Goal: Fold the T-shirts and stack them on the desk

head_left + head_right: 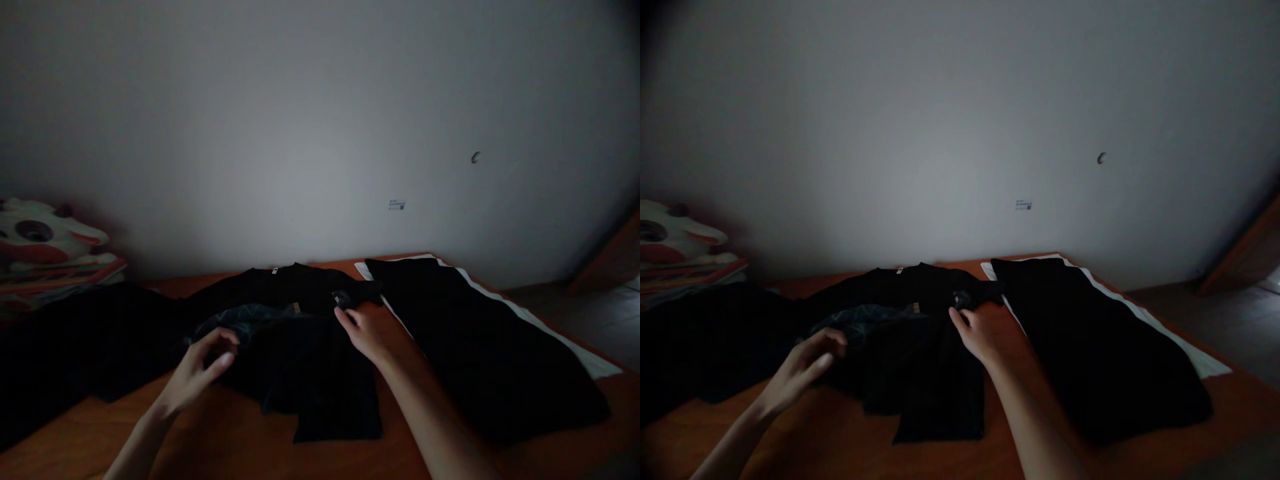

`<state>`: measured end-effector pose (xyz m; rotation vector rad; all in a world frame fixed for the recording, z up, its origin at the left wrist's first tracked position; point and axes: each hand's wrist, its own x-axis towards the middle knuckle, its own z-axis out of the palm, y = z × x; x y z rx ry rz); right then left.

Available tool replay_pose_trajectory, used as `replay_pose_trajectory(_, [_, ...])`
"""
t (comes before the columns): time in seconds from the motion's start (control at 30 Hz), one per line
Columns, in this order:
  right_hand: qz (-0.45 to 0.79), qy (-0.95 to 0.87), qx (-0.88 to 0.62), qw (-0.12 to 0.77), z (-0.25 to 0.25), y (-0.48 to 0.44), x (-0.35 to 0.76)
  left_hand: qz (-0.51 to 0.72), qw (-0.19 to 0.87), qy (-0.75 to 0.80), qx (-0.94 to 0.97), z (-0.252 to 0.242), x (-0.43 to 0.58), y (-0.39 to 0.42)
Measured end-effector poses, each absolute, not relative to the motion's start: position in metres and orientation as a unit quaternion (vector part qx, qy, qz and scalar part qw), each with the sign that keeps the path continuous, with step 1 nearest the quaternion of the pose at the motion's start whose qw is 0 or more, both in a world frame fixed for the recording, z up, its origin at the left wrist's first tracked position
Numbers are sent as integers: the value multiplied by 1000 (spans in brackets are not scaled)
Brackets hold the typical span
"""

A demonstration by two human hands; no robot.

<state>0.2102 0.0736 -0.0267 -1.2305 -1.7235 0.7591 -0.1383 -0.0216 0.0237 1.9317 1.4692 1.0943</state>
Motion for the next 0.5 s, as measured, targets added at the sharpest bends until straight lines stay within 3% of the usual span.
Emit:
replay_pose_trajectory(0.23, [344,-630,-495,489,-26,78,210,150,192,508,826,3,-115,-25])
replay_pose_trajectory(0.37, [338,-641,-478,496,-30,78,210,182,155,503,830,-2,-107,-20])
replay_pose_trajectory(0.5, [295,-663,-478,495,-34,80,210,304,224,537,755,8,-111,-18])
